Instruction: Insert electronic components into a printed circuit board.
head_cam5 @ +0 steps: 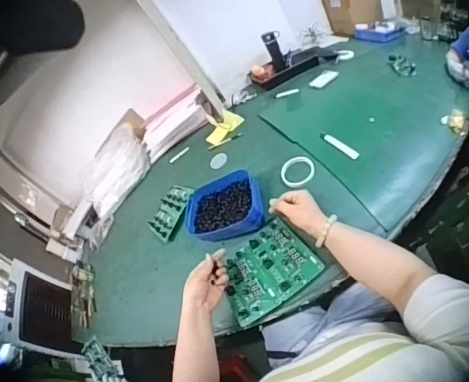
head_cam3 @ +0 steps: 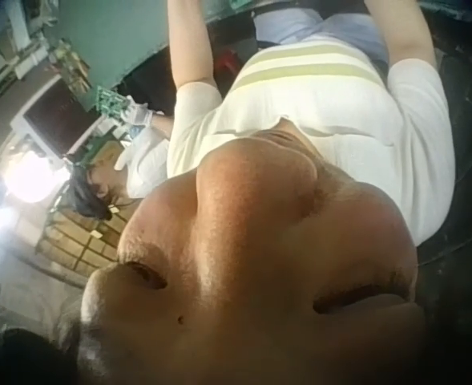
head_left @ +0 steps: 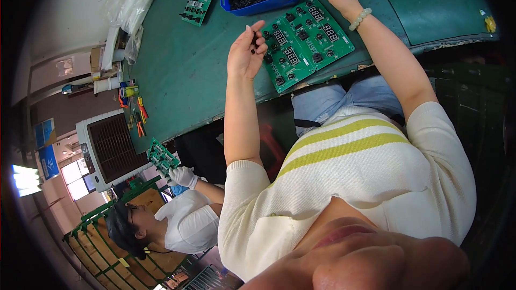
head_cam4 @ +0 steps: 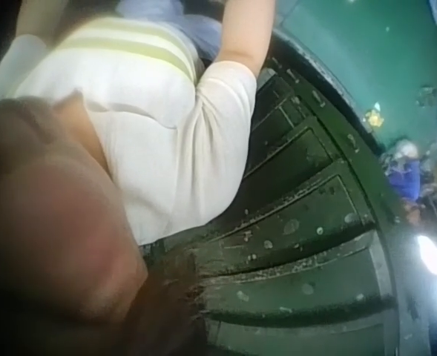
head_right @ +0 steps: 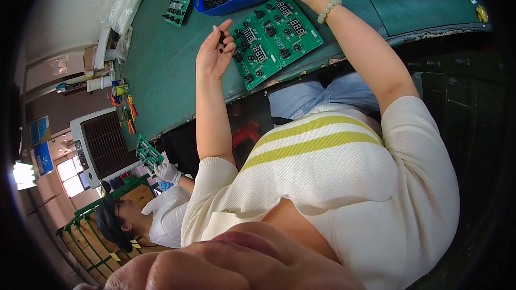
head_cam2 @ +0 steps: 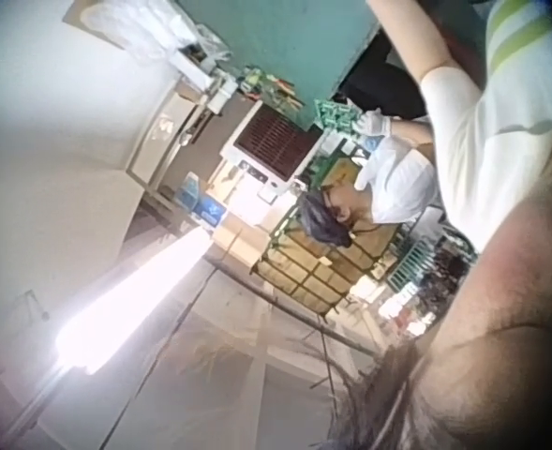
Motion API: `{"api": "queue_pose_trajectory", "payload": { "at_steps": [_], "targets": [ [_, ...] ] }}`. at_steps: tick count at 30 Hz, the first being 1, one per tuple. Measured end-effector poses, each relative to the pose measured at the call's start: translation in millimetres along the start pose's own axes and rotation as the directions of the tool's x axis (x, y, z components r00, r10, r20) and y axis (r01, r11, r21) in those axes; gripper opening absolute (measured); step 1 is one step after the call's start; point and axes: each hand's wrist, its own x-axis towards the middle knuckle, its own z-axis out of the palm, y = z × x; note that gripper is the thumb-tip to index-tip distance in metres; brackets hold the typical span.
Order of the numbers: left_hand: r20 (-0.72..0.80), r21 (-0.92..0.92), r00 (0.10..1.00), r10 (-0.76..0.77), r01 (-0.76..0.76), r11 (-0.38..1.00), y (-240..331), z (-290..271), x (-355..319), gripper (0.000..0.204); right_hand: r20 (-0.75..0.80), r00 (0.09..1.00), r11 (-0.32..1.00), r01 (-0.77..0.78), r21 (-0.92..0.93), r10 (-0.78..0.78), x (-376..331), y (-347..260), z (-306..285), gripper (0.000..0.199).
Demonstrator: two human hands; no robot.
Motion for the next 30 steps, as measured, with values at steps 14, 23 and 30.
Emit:
{"api": "queue_pose_trajectory", "payload": {
  "at_steps": [14, 23, 30],
  "targets": [
    [0.049, 0.833, 0.911, 0.409, -0.263, 0.486, 0, 15, 33, 0.019, 0.026, 0.999, 0.999, 0.037, -0.010, -0.036, 5, 4, 1, 0.025],
    [0.203, 0.968, 0.909, 0.364, -0.130, -0.215, 1, 22, 52, 0.032, 0.017, 1.000, 1.000, 0.021, 0.016, -0.021, 1, 2, 3, 0.026],
    [0.214, 0.958, 0.930, 0.298, -0.140, -0.251, 6, 28, 55, 0.033, 0.018, 1.000, 1.000, 0.022, 0.005, -0.022, 2, 1, 3, 0.026]
  ]
}}
